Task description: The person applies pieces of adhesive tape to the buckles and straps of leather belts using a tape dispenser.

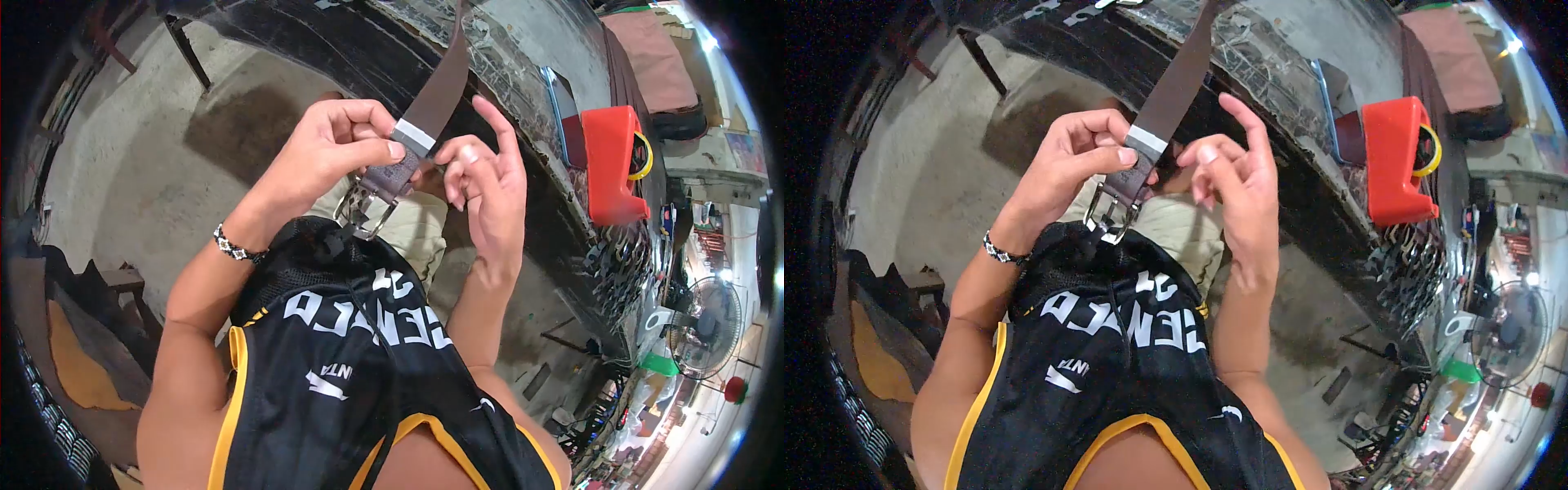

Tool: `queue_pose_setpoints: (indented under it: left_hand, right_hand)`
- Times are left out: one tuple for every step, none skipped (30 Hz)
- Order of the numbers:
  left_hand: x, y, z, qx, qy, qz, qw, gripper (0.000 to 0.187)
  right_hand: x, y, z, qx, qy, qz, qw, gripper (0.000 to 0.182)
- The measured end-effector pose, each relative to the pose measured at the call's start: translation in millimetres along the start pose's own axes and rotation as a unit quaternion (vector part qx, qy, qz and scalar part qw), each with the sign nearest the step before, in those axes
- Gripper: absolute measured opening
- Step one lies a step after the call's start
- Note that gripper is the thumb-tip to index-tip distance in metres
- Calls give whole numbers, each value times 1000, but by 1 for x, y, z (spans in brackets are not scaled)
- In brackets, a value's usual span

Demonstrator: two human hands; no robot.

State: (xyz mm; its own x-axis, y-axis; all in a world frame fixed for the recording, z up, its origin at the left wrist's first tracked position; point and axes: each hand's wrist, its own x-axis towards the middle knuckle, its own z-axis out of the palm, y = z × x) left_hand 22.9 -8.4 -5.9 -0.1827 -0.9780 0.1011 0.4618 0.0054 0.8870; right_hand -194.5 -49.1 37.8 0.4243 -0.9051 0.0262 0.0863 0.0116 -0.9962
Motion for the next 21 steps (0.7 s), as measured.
queue_pose_setpoints:
  left_hand:
    - [-1,3,2,7,-1,3,1000,10]
    - [-2,6,4,15,-3,7,1000,10]
    - [-3,7,6,11,0,-5,1000,9]
    - [-3,8,7,21,0,0,1000,9]
    - [-3,6,8,29,0,4,1000,9]
    - [-3,4,9,38,0,8,999,8]
    - [-3,0,11,31,6,5,999,7]
    - [-2,-2,11,41,8,12,999,7]
    - [-2,-3,12,51,11,18,998,7]
    - [-3,-3,11,61,16,26,998,7]
    - [-4,-1,12,72,25,20,997,7]
    - [-4,3,13,82,34,16,996,8]
    - [-4,4,15,92,43,10,995,9]
    - [-4,4,16,82,44,16,996,10]
    - [-3,4,16,71,43,23,996,12]
    - [-2,3,17,60,42,30,997,13]
    - [-1,1,17,70,45,30,996,15]
    - [-1,-2,16,80,48,31,995,17]
    - [0,-5,16,91,51,31,994,18]
    - [0,-8,15,77,51,34,995,20]
    - [1,-12,15,64,51,36,996,23]
  right_hand:
    - [1,0,-2,-3,17,4,1000,50]
    - [2,0,-3,-6,34,8,999,44]
    - [2,1,-1,-12,33,8,999,29]
    - [-1,1,3,-12,32,15,999,24]
    - [-3,2,4,-30,19,25,999,21]
    - [-4,4,6,-49,6,35,998,19]
    - [-5,1,12,-48,5,31,998,15]
    - [-4,1,15,-42,7,27,999,15]
    - [-4,1,19,-36,8,24,999,14]
    - [-3,1,21,-30,7,21,999,13]
    - [-3,3,20,-34,9,30,999,12]
    - [-2,4,21,-33,8,19,999,13]
    - [-2,5,23,-33,7,9,999,13]
    - [-3,5,24,-32,7,-1,999,13]
    - [-3,5,25,-34,7,1,999,14]
    - [-3,3,24,-35,8,4,999,14]
    - [-3,2,24,-37,10,6,999,15]
    - [-3,2,24,-37,9,-4,999,15]
    - [-3,3,23,-36,9,-13,999,15]
    - [-3,5,23,-36,8,-22,999,16]
    - [-3,6,22,-35,9,-22,999,16]
